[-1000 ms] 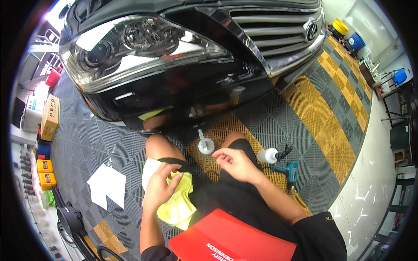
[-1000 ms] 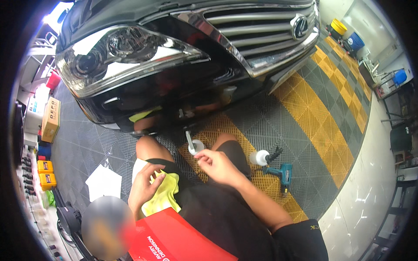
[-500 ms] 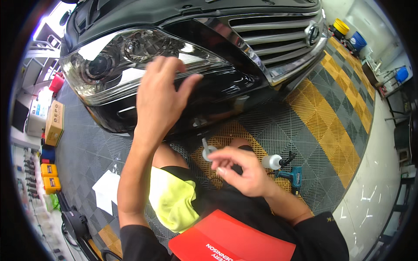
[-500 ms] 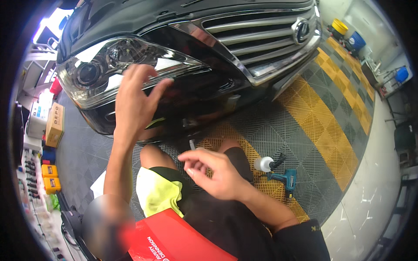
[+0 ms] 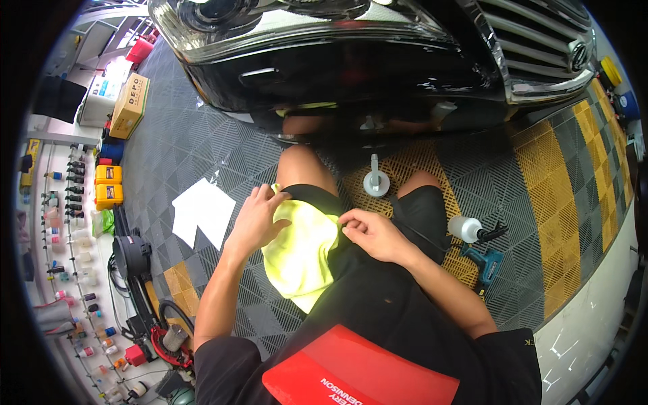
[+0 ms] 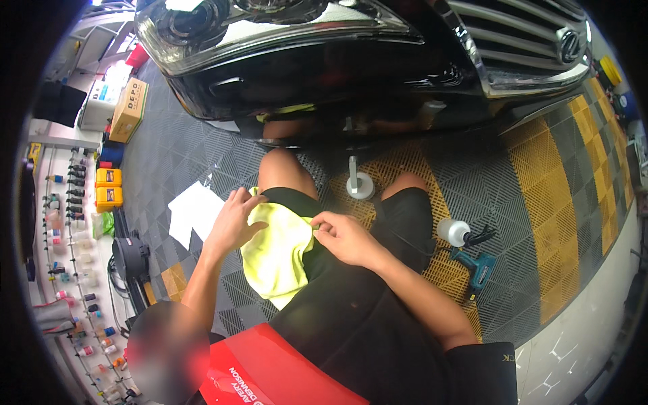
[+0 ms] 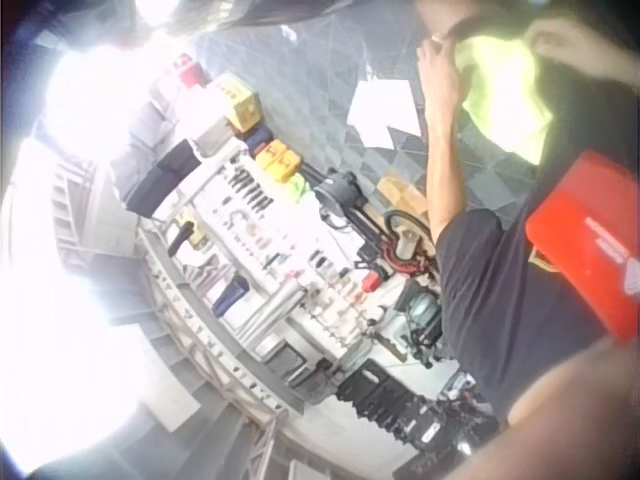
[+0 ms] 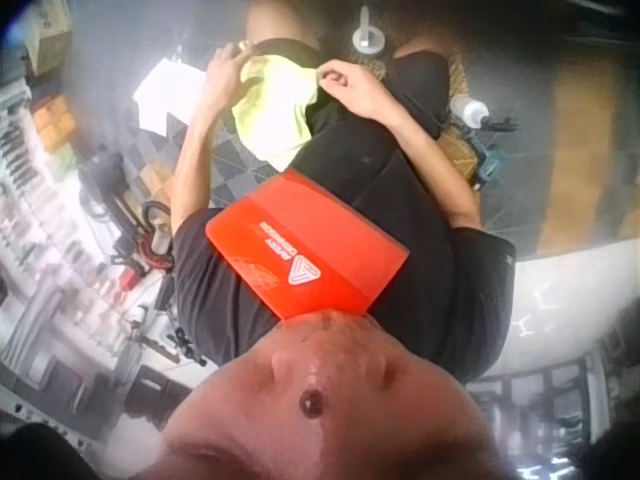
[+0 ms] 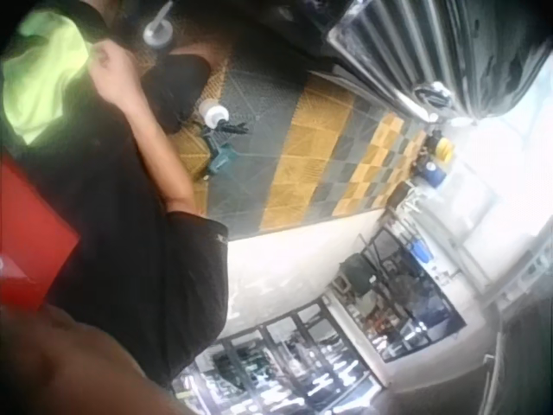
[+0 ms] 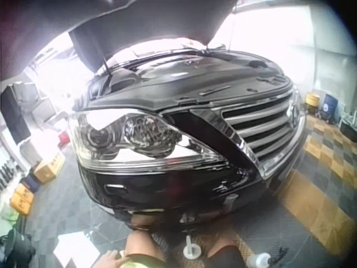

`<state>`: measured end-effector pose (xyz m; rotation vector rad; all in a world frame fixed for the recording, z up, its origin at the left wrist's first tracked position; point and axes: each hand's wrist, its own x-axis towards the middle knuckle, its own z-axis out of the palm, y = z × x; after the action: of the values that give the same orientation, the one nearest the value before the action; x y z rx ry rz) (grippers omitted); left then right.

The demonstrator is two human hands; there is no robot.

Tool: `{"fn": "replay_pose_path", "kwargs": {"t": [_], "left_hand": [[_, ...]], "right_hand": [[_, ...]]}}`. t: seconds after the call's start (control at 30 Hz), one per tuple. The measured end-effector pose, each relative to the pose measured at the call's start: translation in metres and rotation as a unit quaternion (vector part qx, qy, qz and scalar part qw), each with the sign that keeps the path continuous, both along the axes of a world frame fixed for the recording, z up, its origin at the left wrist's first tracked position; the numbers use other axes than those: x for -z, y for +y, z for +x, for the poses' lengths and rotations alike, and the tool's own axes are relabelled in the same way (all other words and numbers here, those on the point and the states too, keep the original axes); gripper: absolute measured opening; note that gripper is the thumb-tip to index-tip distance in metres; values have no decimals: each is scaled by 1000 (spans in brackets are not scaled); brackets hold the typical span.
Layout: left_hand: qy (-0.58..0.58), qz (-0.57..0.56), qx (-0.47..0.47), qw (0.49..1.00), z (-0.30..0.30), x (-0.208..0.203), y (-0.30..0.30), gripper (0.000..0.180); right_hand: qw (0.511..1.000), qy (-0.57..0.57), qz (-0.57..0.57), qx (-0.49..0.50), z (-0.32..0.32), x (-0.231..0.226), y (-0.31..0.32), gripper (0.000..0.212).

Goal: The person cleans a car headlight using a yellow microfiber cloth and a heat gun. They wipe the headlight surface, apply heat, and use a red squeegee to smooth the area. The person also uses a small tool to adjust the headlight edge.

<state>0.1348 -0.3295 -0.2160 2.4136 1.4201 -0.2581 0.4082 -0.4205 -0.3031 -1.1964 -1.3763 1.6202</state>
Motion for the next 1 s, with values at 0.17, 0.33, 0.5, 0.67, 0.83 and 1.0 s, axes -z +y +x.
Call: {"fn": "replay_pose_path", "kwargs": {"t": [0.17,0.33,0.5,0.67,0.83,1.0], "left_hand": [[-81,37,152,984,20,-18,13,28],[18,-330,90,939,-8,-76,38,53],[-2,-495,78,865,-63,-114,75,47],[-557,-41,-329,761,-22,-138,41,45],[-162,97,-193,963,27,-145,63,59],[47,-307,2,951,1,-121,73,58]], "right_hand": [[998,-43,38,13,6,-8,19,27],[995,11,-13,102,40,6,9,26],[985,2,-102,137,71,27,-14,25],[976,53,-136,164,80,38,-16,27],[973,64,-131,177,81,30,-7,27],[976,61,-109,181,93,28,-11,28]]}}
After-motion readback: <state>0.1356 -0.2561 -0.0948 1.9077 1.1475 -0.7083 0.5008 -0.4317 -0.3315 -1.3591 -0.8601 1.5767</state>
